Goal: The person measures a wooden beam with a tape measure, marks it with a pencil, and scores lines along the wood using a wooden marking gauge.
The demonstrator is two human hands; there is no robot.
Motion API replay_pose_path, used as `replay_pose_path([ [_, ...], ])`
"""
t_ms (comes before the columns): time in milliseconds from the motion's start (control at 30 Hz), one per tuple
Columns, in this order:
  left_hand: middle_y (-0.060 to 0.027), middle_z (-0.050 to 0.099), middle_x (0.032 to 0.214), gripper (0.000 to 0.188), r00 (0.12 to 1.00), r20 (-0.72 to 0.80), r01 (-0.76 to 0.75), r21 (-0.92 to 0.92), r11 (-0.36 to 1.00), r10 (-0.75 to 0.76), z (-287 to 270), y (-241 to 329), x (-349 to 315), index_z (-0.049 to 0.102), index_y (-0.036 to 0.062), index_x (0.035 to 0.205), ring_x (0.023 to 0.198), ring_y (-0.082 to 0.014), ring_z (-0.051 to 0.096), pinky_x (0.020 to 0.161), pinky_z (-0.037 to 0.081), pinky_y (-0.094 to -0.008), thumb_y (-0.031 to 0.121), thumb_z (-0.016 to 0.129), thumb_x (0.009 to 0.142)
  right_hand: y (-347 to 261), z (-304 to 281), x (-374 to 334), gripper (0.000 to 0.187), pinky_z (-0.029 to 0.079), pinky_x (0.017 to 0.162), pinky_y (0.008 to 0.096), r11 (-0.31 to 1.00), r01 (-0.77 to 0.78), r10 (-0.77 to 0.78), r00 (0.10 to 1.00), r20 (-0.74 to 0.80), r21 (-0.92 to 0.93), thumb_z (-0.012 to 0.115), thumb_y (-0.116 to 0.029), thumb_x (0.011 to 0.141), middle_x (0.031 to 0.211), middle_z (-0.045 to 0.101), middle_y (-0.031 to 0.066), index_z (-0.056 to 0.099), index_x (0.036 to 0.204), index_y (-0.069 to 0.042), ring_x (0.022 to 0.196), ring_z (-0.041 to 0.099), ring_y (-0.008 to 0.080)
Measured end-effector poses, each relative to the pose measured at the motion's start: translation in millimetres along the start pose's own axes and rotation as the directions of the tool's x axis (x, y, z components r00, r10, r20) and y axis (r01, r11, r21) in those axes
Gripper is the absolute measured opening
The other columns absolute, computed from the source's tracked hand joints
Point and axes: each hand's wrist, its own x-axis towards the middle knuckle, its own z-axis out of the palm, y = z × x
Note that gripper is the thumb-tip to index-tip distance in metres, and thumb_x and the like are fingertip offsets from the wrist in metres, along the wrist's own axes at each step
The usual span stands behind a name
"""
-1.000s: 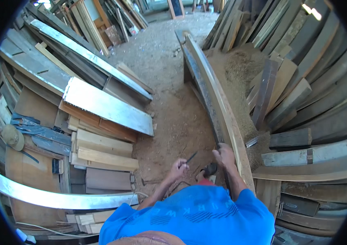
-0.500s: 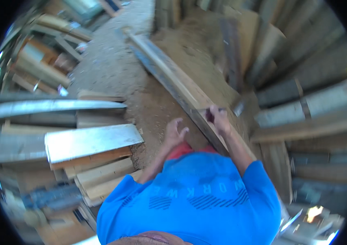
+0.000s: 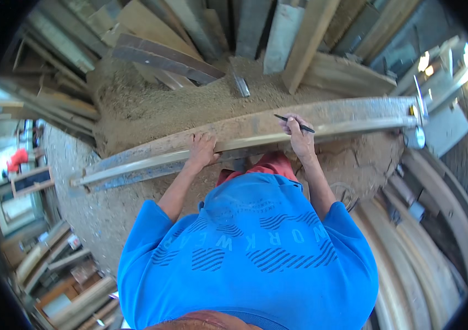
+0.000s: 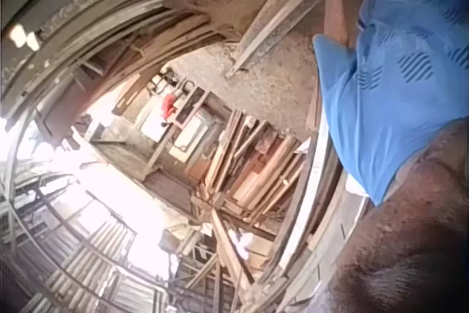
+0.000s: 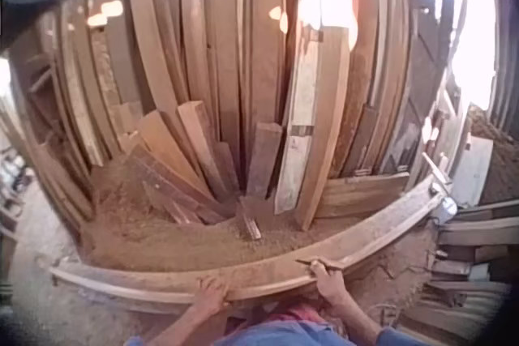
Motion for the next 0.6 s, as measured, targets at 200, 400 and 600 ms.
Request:
replay_pose_path([
  [200, -0.0183, 0.069, 0.093, 0.047, 0.998, 0.037, -0.054, -0.102, 0.993, 0.058, 13, -14, 11, 0.060, 0.0097, 0.106, 0.088, -0.0381, 0.069, 0.078, 0.055, -0.0475, 0.031, 0.079, 0.069, 26, 33, -65, 0.018, 0.050, 0.066, 0.0295, 0.859, 0.197, -0.282, 0.952, -0.116, -0.473, 0.063, -0.015, 0.092, 0.078, 0.065, 0.0072, 0.069, 0.100, 0.000, 0.070, 0.060, 0.0115],
  [400, -0.0182, 0.069, 0.089, 0.047, 0.997, 0.029, -0.070, -0.103, 0.992, 0.074, 18, -14, 8, 0.060, 0.0100, 0.105, 0.086, -0.0380, 0.069, 0.076, 0.055, -0.0499, 0.030, 0.079, 0.067, 65, 59, -70, 0.020, 0.052, 0.068, 0.0382, 0.824, 0.194, -0.287, 0.953, -0.098, -0.533, 0.061, -0.018, 0.091, 0.080, 0.067, 0.0160, 0.069, 0.099, -0.002, 0.071, 0.066, 0.0280],
  [600, -0.0169, 0.069, 0.086, 0.045, 0.997, 0.019, -0.070, -0.097, 0.993, 0.072, 25, -17, 7, 0.061, 0.0103, 0.102, 0.083, -0.0376, 0.069, 0.072, 0.056, -0.0493, 0.030, 0.078, 0.066, 64, 67, -69, 0.020, 0.051, 0.078, 0.0456, 0.719, 0.203, -0.346, 0.934, -0.088, -0.665, 0.059, -0.018, 0.090, 0.085, 0.068, 0.0193, 0.069, 0.102, -0.005, 0.084, 0.064, 0.0376],
])
